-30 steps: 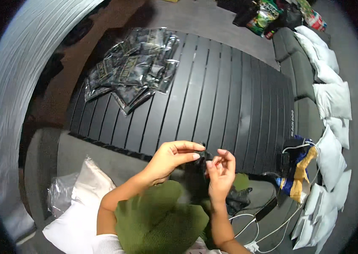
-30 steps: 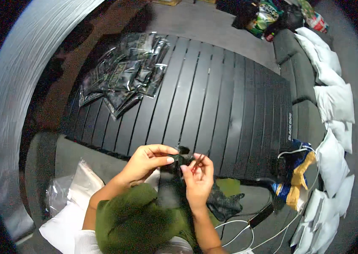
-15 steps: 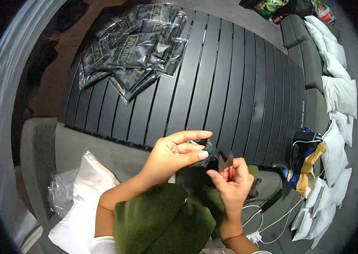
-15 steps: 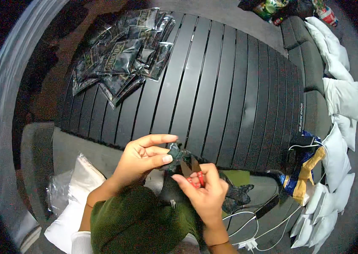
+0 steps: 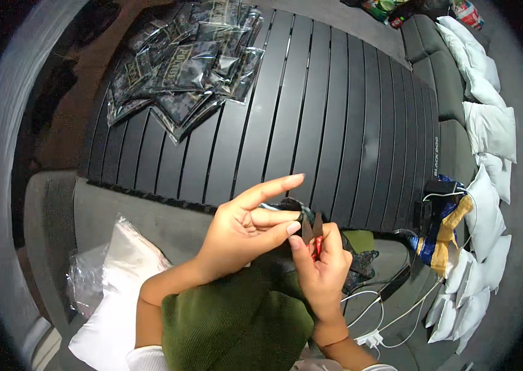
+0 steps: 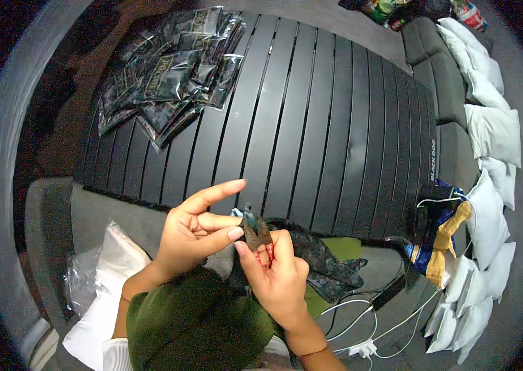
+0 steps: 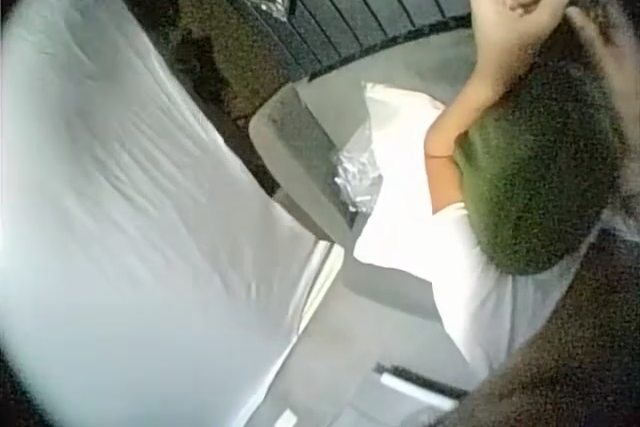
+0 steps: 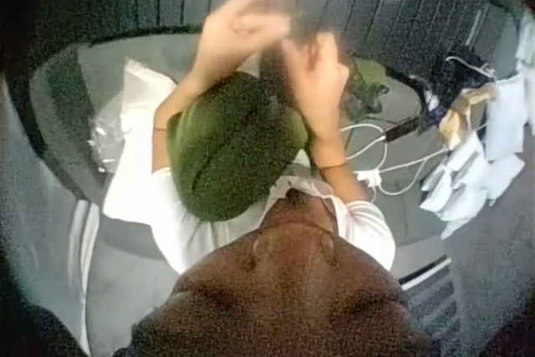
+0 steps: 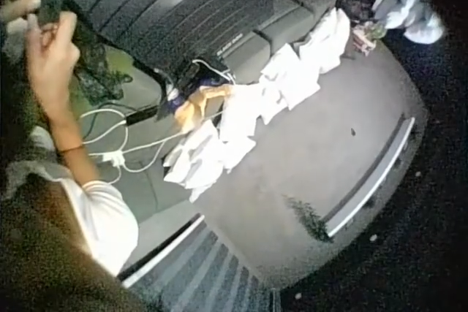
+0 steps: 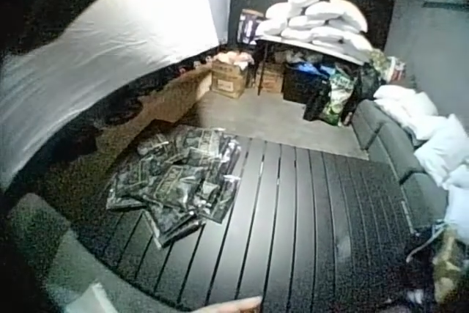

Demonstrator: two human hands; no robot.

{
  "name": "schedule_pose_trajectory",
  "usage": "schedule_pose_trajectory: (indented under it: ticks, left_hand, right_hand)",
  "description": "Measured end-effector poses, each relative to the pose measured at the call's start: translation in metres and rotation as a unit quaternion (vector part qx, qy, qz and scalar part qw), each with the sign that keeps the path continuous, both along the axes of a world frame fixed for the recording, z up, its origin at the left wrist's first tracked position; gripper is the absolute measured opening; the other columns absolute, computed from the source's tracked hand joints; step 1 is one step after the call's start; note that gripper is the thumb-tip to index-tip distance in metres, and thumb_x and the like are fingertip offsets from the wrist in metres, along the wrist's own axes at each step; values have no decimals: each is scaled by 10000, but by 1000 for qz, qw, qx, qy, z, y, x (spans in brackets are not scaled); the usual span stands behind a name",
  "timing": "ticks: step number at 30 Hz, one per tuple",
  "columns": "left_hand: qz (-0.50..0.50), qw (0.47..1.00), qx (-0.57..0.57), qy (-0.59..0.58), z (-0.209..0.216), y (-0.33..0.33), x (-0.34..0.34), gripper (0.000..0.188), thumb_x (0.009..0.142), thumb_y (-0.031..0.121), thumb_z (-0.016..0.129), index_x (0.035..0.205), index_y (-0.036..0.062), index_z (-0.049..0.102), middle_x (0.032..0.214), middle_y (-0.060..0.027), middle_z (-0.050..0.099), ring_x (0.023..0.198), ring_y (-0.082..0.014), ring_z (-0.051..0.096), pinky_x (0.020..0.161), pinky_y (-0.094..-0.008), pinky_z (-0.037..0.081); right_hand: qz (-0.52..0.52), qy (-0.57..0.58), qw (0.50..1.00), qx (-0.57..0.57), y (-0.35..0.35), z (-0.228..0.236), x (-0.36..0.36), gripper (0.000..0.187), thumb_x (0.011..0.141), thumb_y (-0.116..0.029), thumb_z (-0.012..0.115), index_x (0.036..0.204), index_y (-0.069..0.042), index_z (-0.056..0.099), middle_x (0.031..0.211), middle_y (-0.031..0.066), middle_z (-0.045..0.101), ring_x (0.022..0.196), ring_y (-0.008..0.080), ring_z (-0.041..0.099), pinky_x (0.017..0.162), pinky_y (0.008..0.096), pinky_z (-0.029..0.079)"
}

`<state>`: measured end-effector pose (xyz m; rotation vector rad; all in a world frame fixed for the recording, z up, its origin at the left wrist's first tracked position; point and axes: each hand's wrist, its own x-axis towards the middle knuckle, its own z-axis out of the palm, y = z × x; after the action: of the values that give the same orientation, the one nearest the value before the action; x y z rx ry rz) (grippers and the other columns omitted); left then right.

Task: Trimming loose threads from a camouflage garment with a utility cutter and folding it neatly for packaging.

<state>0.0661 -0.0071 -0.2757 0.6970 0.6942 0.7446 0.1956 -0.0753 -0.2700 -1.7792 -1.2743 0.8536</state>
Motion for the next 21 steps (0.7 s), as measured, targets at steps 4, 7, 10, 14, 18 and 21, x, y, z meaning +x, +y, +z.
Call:
schedule_pose_trajectory:
  ticks: [4, 7, 10, 14, 18, 21]
  left_hand:
    - [7, 1000, 2, 8, 1, -2, 1, 576, 778, -87, 547, 1291, -11, 299, 928, -147, 631, 851, -100, 578, 773, -209, 450]
    - [8, 1000, 1, 2, 3, -1, 2, 607, 775, -89, 546, 1306, -1, 267, 918, -146, 633, 833, -94, 579, 755, -208, 454]
    - [26, 999, 23, 7, -1, -1, 1, 639, 777, -88, 539, 1325, 4, 224, 908, -149, 633, 816, -95, 583, 739, -211, 457]
    - [21, 1000, 12, -5, -7, 1, -4, 644, 783, -89, 527, 1333, 6, 207, 905, -159, 631, 810, -103, 587, 740, -214, 458]
    - [22, 1000, 7, 1, -6, 2, -1, 646, 786, -89, 521, 1337, 15, 198, 903, -167, 629, 811, -117, 593, 755, -225, 461]
    - [28, 1000, 8, 3, -6, 1, 0, 615, 785, -87, 525, 1316, 15, 232, 912, -168, 627, 828, -125, 593, 765, -232, 464]
  right_hand:
    - [6, -7, 1000, 12, 1, 1, -1, 200, 791, -134, 639, 803, -21, 474, 522, 0, 450, 467, 32, 395, 422, 192, 351]
    - [11, 1, 1000, 12, 2, 2, 1, 194, 790, -124, 638, 801, -21, 475, 517, 0, 447, 462, 31, 393, 417, 192, 347]
    - [21, -10, 1000, -10, 5, 3, 0, 207, 780, -124, 650, 796, -20, 472, 509, 3, 442, 457, 33, 394, 412, 196, 348]
    - [-16, 2, 999, -35, 9, 3, -7, 206, 778, -134, 643, 761, -22, 471, 529, -29, 399, 503, 24, 339, 436, 194, 304]
    - [8, -15, 1000, -25, 9, -2, -1, 228, 767, -121, 661, 777, -17, 458, 513, 13, 441, 458, 39, 396, 412, 201, 350]
    - [23, 1, 999, -32, 11, 1, 1, 219, 776, -124, 651, 774, -17, 460, 520, 18, 444, 460, 42, 398, 417, 204, 351]
